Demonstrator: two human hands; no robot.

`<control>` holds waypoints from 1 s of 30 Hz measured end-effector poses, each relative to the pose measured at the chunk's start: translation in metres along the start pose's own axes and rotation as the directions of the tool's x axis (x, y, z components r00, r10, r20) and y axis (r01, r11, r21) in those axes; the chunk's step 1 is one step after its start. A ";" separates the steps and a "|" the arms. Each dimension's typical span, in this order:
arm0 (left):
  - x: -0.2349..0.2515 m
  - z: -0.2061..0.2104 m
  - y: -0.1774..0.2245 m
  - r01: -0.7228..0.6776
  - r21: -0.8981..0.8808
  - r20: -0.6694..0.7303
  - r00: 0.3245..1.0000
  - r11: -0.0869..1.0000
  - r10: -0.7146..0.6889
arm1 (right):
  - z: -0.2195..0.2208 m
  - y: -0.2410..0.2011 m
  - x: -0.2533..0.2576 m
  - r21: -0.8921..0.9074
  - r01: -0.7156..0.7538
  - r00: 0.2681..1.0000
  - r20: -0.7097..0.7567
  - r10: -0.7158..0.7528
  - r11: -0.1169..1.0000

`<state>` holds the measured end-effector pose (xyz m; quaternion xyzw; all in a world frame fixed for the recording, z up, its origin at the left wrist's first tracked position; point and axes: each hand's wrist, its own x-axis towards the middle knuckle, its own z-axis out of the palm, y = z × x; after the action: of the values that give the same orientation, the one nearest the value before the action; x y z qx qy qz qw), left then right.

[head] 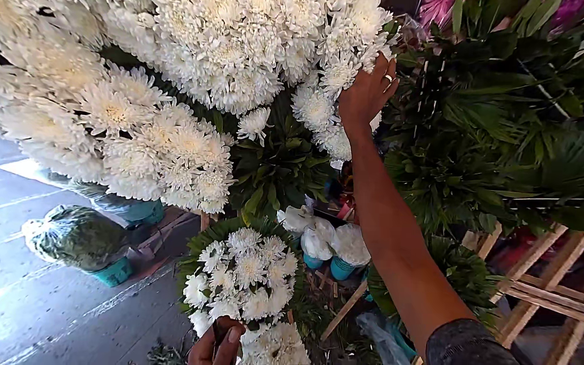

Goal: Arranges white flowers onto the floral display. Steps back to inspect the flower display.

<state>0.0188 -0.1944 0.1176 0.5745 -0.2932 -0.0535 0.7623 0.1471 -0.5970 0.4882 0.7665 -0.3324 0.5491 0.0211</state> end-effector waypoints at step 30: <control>-0.308 -0.162 -0.135 0.470 0.712 -0.569 -0.050 -0.522 -0.821 | -0.053 0.241 -0.724 -0.406 -0.560 -0.209 0.913 0.351 0.722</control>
<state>-0.1175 0.0266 -0.1507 0.8532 0.1128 -0.5082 -0.0342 -0.1526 -0.4114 -0.1905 0.7357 -0.4597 -0.1505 -0.4740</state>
